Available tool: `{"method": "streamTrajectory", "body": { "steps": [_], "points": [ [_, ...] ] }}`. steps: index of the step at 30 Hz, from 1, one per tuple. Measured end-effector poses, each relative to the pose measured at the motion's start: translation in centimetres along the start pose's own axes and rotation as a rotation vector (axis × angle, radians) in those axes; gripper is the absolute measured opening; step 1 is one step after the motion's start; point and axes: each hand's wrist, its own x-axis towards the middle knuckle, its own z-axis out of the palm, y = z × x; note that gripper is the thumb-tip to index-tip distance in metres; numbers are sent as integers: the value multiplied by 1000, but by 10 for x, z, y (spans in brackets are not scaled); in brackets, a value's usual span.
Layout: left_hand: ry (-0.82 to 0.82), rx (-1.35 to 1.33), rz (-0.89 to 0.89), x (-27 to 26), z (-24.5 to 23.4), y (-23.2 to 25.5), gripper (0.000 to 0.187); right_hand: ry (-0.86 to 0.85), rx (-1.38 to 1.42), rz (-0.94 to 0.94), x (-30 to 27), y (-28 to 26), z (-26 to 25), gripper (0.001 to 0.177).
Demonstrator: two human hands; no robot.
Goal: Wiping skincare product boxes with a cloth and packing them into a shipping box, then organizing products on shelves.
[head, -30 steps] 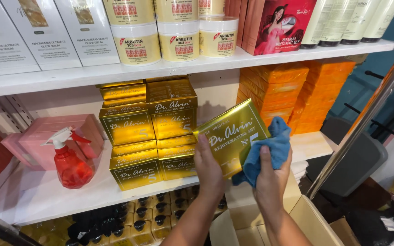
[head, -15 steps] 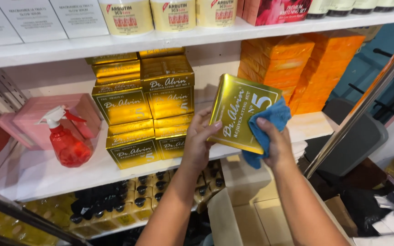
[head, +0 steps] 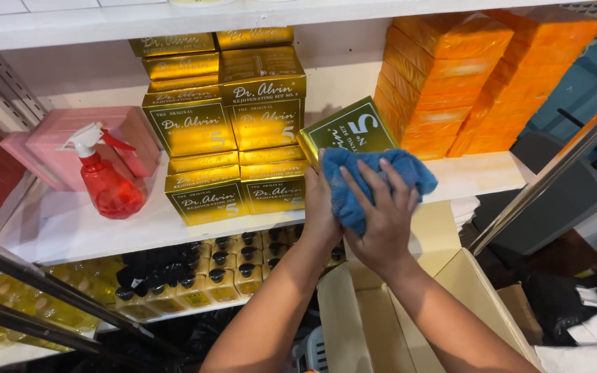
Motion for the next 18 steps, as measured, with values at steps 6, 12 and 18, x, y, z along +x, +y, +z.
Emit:
{"method": "streamTrajectory", "body": {
  "steps": [6, 12, 18],
  "points": [
    [-37, 101, 80, -6, 3, -1, 47, 246, 242, 172, 18, 32, 21, 53],
    [38, 101, 208, -15, 27, -4, 50, 514, 1229, 708, 11, 32, 66, 29],
    [39, 290, 253, 1, 7, -10, 50, 295, 1186, 897, -7, 3, 67, 43]
  ]
}}
